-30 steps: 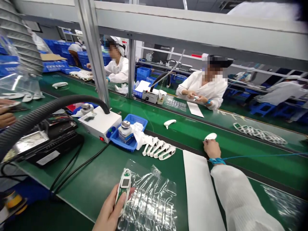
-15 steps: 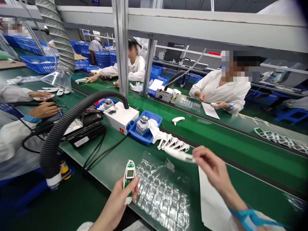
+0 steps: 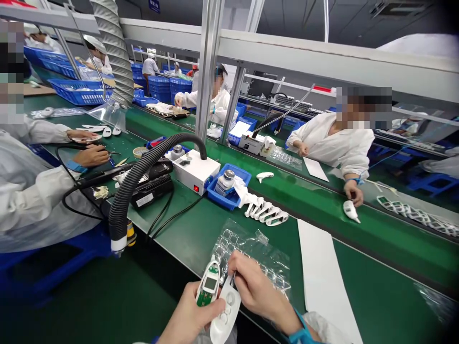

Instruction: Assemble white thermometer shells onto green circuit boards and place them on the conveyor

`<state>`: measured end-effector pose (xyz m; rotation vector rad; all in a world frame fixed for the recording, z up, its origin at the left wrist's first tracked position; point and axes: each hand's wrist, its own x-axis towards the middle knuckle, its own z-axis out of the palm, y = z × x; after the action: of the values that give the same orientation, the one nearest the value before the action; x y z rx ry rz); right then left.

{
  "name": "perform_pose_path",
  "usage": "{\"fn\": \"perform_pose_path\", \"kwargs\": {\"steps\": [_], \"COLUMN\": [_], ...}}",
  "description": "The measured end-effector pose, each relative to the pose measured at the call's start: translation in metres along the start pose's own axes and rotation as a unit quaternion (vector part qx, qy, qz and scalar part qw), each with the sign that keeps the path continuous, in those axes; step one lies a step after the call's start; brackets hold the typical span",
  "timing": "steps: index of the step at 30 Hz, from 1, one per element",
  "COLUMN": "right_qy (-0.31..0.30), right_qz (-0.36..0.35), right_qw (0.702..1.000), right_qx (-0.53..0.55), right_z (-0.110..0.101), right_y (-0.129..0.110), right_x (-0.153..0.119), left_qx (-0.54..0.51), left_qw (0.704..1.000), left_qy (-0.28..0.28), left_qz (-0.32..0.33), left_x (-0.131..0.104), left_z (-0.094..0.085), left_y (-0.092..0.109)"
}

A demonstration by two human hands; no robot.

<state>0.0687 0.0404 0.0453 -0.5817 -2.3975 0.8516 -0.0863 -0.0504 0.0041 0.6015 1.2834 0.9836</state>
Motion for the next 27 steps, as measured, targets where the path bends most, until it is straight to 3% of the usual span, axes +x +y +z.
{"fn": "perform_pose_path", "kwargs": {"steps": [3, 6, 9, 12, 19, 27], "right_qy": [0.068, 0.14, 0.137, 0.135, 0.162, 0.203], "right_qz": [0.058, 0.175, 0.249, 0.264, 0.29, 0.236], "right_qw": [0.996, 0.973, 0.952, 0.946, 0.93, 0.934], "right_qx": [0.025, -0.046, -0.117, -0.134, -0.161, -0.177], "right_z": [0.001, -0.004, -0.003, 0.007, 0.02, 0.025], "right_y": [0.009, 0.04, 0.072, 0.088, 0.092, 0.07], "right_x": [0.005, 0.012, 0.015, 0.013, 0.011, 0.003], "left_qx": [0.041, 0.06, 0.056, 0.053, 0.05, 0.046], "left_qw": [0.996, 0.985, 0.981, 0.982, 0.982, 0.981], "left_qy": [0.064, 0.12, 0.141, 0.139, 0.133, 0.138], "left_qz": [0.045, 0.106, 0.121, 0.12, 0.122, 0.125], "left_x": [0.002, 0.007, 0.013, 0.015, 0.014, 0.014], "left_z": [-0.004, -0.011, -0.017, -0.019, -0.02, -0.021], "left_y": [0.0, 0.001, 0.0, -0.003, -0.01, -0.01]}}
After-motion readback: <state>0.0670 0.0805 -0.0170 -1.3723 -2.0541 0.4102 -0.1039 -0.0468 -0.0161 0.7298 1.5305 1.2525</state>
